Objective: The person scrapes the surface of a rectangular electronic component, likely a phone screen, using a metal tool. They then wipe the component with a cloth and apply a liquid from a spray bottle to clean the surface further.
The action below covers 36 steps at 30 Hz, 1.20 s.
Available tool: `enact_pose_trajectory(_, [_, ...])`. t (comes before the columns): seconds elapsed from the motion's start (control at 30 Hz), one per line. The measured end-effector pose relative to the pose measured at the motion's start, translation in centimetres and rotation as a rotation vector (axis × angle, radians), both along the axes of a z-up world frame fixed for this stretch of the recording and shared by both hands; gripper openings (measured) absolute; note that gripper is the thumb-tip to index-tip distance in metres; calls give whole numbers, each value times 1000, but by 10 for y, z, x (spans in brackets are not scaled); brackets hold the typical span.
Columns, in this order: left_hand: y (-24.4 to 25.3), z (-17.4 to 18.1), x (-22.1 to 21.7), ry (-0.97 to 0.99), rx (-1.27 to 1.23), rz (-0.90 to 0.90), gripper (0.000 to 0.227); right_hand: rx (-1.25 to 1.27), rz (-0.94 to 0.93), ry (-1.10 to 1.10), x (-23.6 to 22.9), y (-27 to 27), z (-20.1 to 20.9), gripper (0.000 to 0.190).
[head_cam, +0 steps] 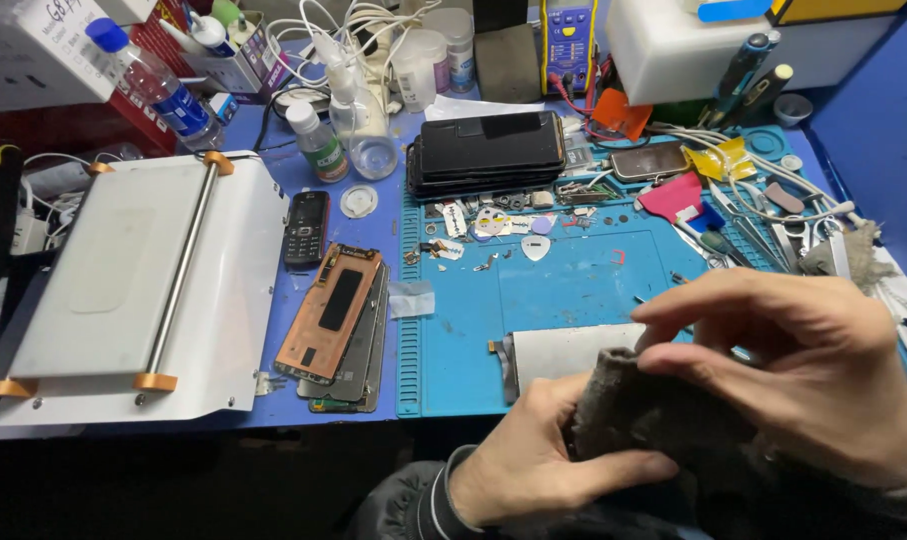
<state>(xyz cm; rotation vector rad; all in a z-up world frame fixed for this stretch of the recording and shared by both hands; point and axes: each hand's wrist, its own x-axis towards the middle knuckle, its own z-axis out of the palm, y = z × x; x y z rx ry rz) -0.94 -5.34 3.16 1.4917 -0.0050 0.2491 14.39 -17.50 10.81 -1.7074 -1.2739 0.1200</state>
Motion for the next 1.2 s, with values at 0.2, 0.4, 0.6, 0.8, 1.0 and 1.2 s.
enact_pose_trajectory(0.2, [1,-2,-2,11,-17,-45,43,9,-152,6,24,15,-18,18])
enact_pose_trajectory(0.4, [8,1,2,-39,-159,69,47,129,198,-163,26,1,-17,56])
enact_pose_trajectory(0.6, [10,-7,1,-31,-205,106,42,-81,342,-81,23,-2,-50,57])
enact_pose_trajectory(0.8, [15,3,6,-62,-349,135,40,-43,193,-197,25,-1,-52,47])
enact_pose_trajectory(1.0, [15,-18,12,-17,-296,290,17,-85,84,-122,21,2,-51,45])
enact_pose_trajectory(1.2, [6,8,7,-72,-190,297,83,-141,51,-64,19,5,-55,53])
